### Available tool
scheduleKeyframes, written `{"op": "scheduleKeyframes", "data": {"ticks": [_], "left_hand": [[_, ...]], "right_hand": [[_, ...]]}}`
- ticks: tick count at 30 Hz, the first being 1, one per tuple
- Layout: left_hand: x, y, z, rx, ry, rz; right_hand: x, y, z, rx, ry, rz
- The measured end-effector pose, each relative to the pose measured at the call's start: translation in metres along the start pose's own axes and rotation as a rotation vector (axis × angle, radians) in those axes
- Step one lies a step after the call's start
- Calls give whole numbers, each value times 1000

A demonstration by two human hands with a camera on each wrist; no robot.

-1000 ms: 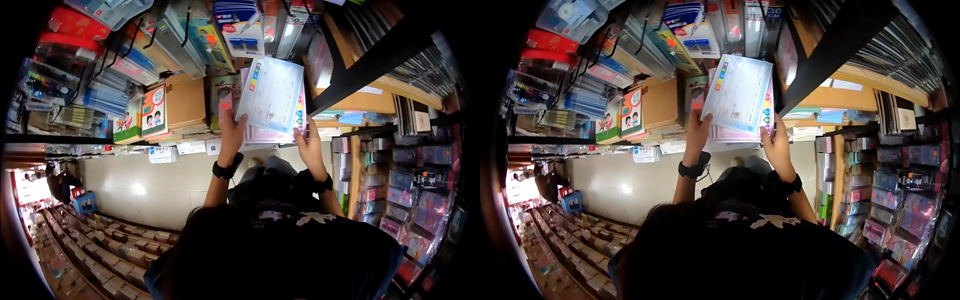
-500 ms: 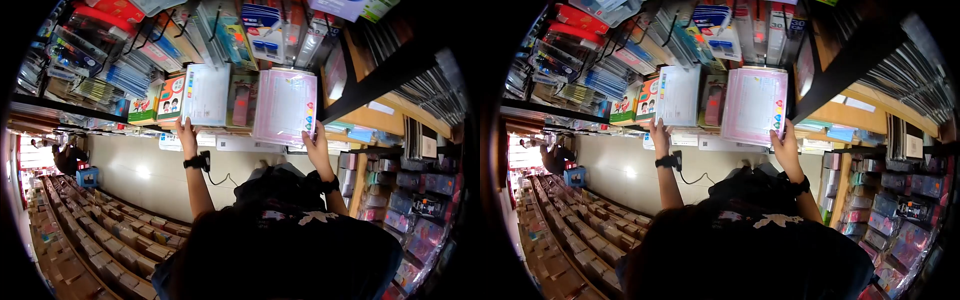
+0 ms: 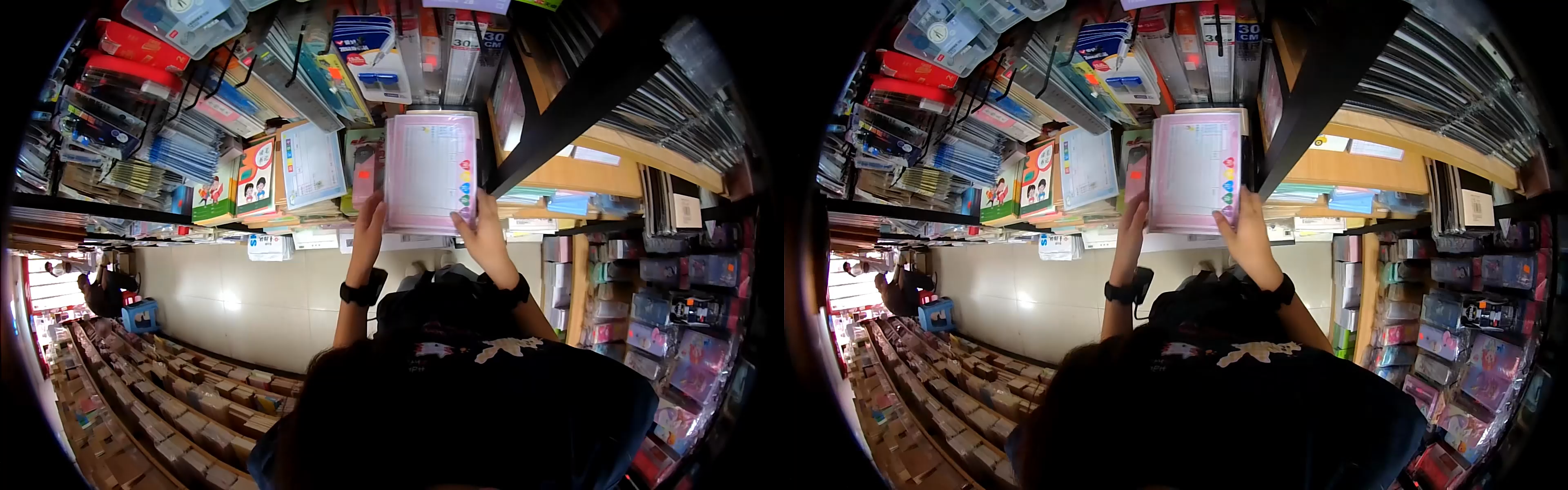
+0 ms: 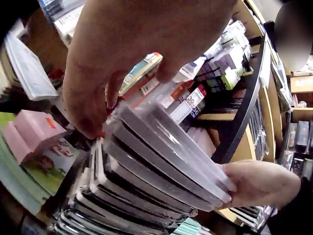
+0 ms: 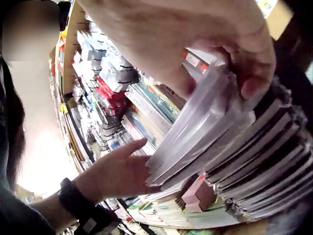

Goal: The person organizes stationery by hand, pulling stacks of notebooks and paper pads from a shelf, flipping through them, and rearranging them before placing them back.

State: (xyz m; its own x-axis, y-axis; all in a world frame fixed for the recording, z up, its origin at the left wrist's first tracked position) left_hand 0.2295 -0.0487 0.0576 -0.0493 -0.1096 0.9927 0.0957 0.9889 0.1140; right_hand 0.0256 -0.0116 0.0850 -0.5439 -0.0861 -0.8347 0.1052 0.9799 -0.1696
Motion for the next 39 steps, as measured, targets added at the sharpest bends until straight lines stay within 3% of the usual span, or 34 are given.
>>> {"op": "scheduleKeyframes", "data": {"ticks": [1,3,5,9,12,18,21,23,25,27,29,30,31,33,35,37,38,39], "left_hand": [[-1,-9,6,-5,0,0],[1,-22,16,-8,-159,140],[4,-22,18,-39,-146,179],[-1,-14,-2,-24,-8,21],[2,-2,-13,-19,-14,10],[-10,-7,-21,-80,371,-230],[-7,-19,-12,-169,237,-193],[1,-25,-7,-167,86,-148],[2,-33,-11,-176,21,-161],[8,-36,-13,-192,46,-201],[8,-35,-19,-52,19,-443],[11,-37,-20,-88,45,-284],[9,-35,-21,-93,43,-279],[20,-25,-19,-57,-21,-179],[38,-3,-11,-33,-16,-238],[62,19,1,-29,47,-221],[65,28,3,-41,30,-222],[68,35,5,-49,14,-222]], "right_hand": [[-3,1,1,4,1,2],[-17,5,4,42,269,-156],[-26,7,6,40,300,-152],[-30,9,6,-34,376,-72],[-24,9,5,-15,276,-104],[-23,3,2,57,44,-96],[-28,2,3,61,-13,-103],[-30,4,11,-40,-171,-9],[-33,5,13,0,-89,-56],[-29,4,16,-17,-161,-61],[-23,3,16,-38,-305,5],[-19,0,16,-64,-446,62],[-13,-2,19,-57,-446,60],[7,-3,24,124,-301,43],[12,-9,23,117,-287,52],[6,-17,20,-17,-874,308],[-2,-20,9,-118,-873,430],[-6,-22,2,-124,-873,427]]}}
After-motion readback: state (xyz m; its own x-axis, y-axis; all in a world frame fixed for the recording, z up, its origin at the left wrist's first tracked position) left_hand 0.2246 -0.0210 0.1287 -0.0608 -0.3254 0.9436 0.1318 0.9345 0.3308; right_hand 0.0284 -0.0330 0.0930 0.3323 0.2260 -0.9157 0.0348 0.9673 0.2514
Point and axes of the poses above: each hand's wrist, its own y-axis away from the middle knuckle, its own z-axis out of the palm, x = y × z, the point moved 4 cm from there along -y, towards the middle knuckle, and after that the axes turned 2 degrees about -x, right-handed, at the moved point
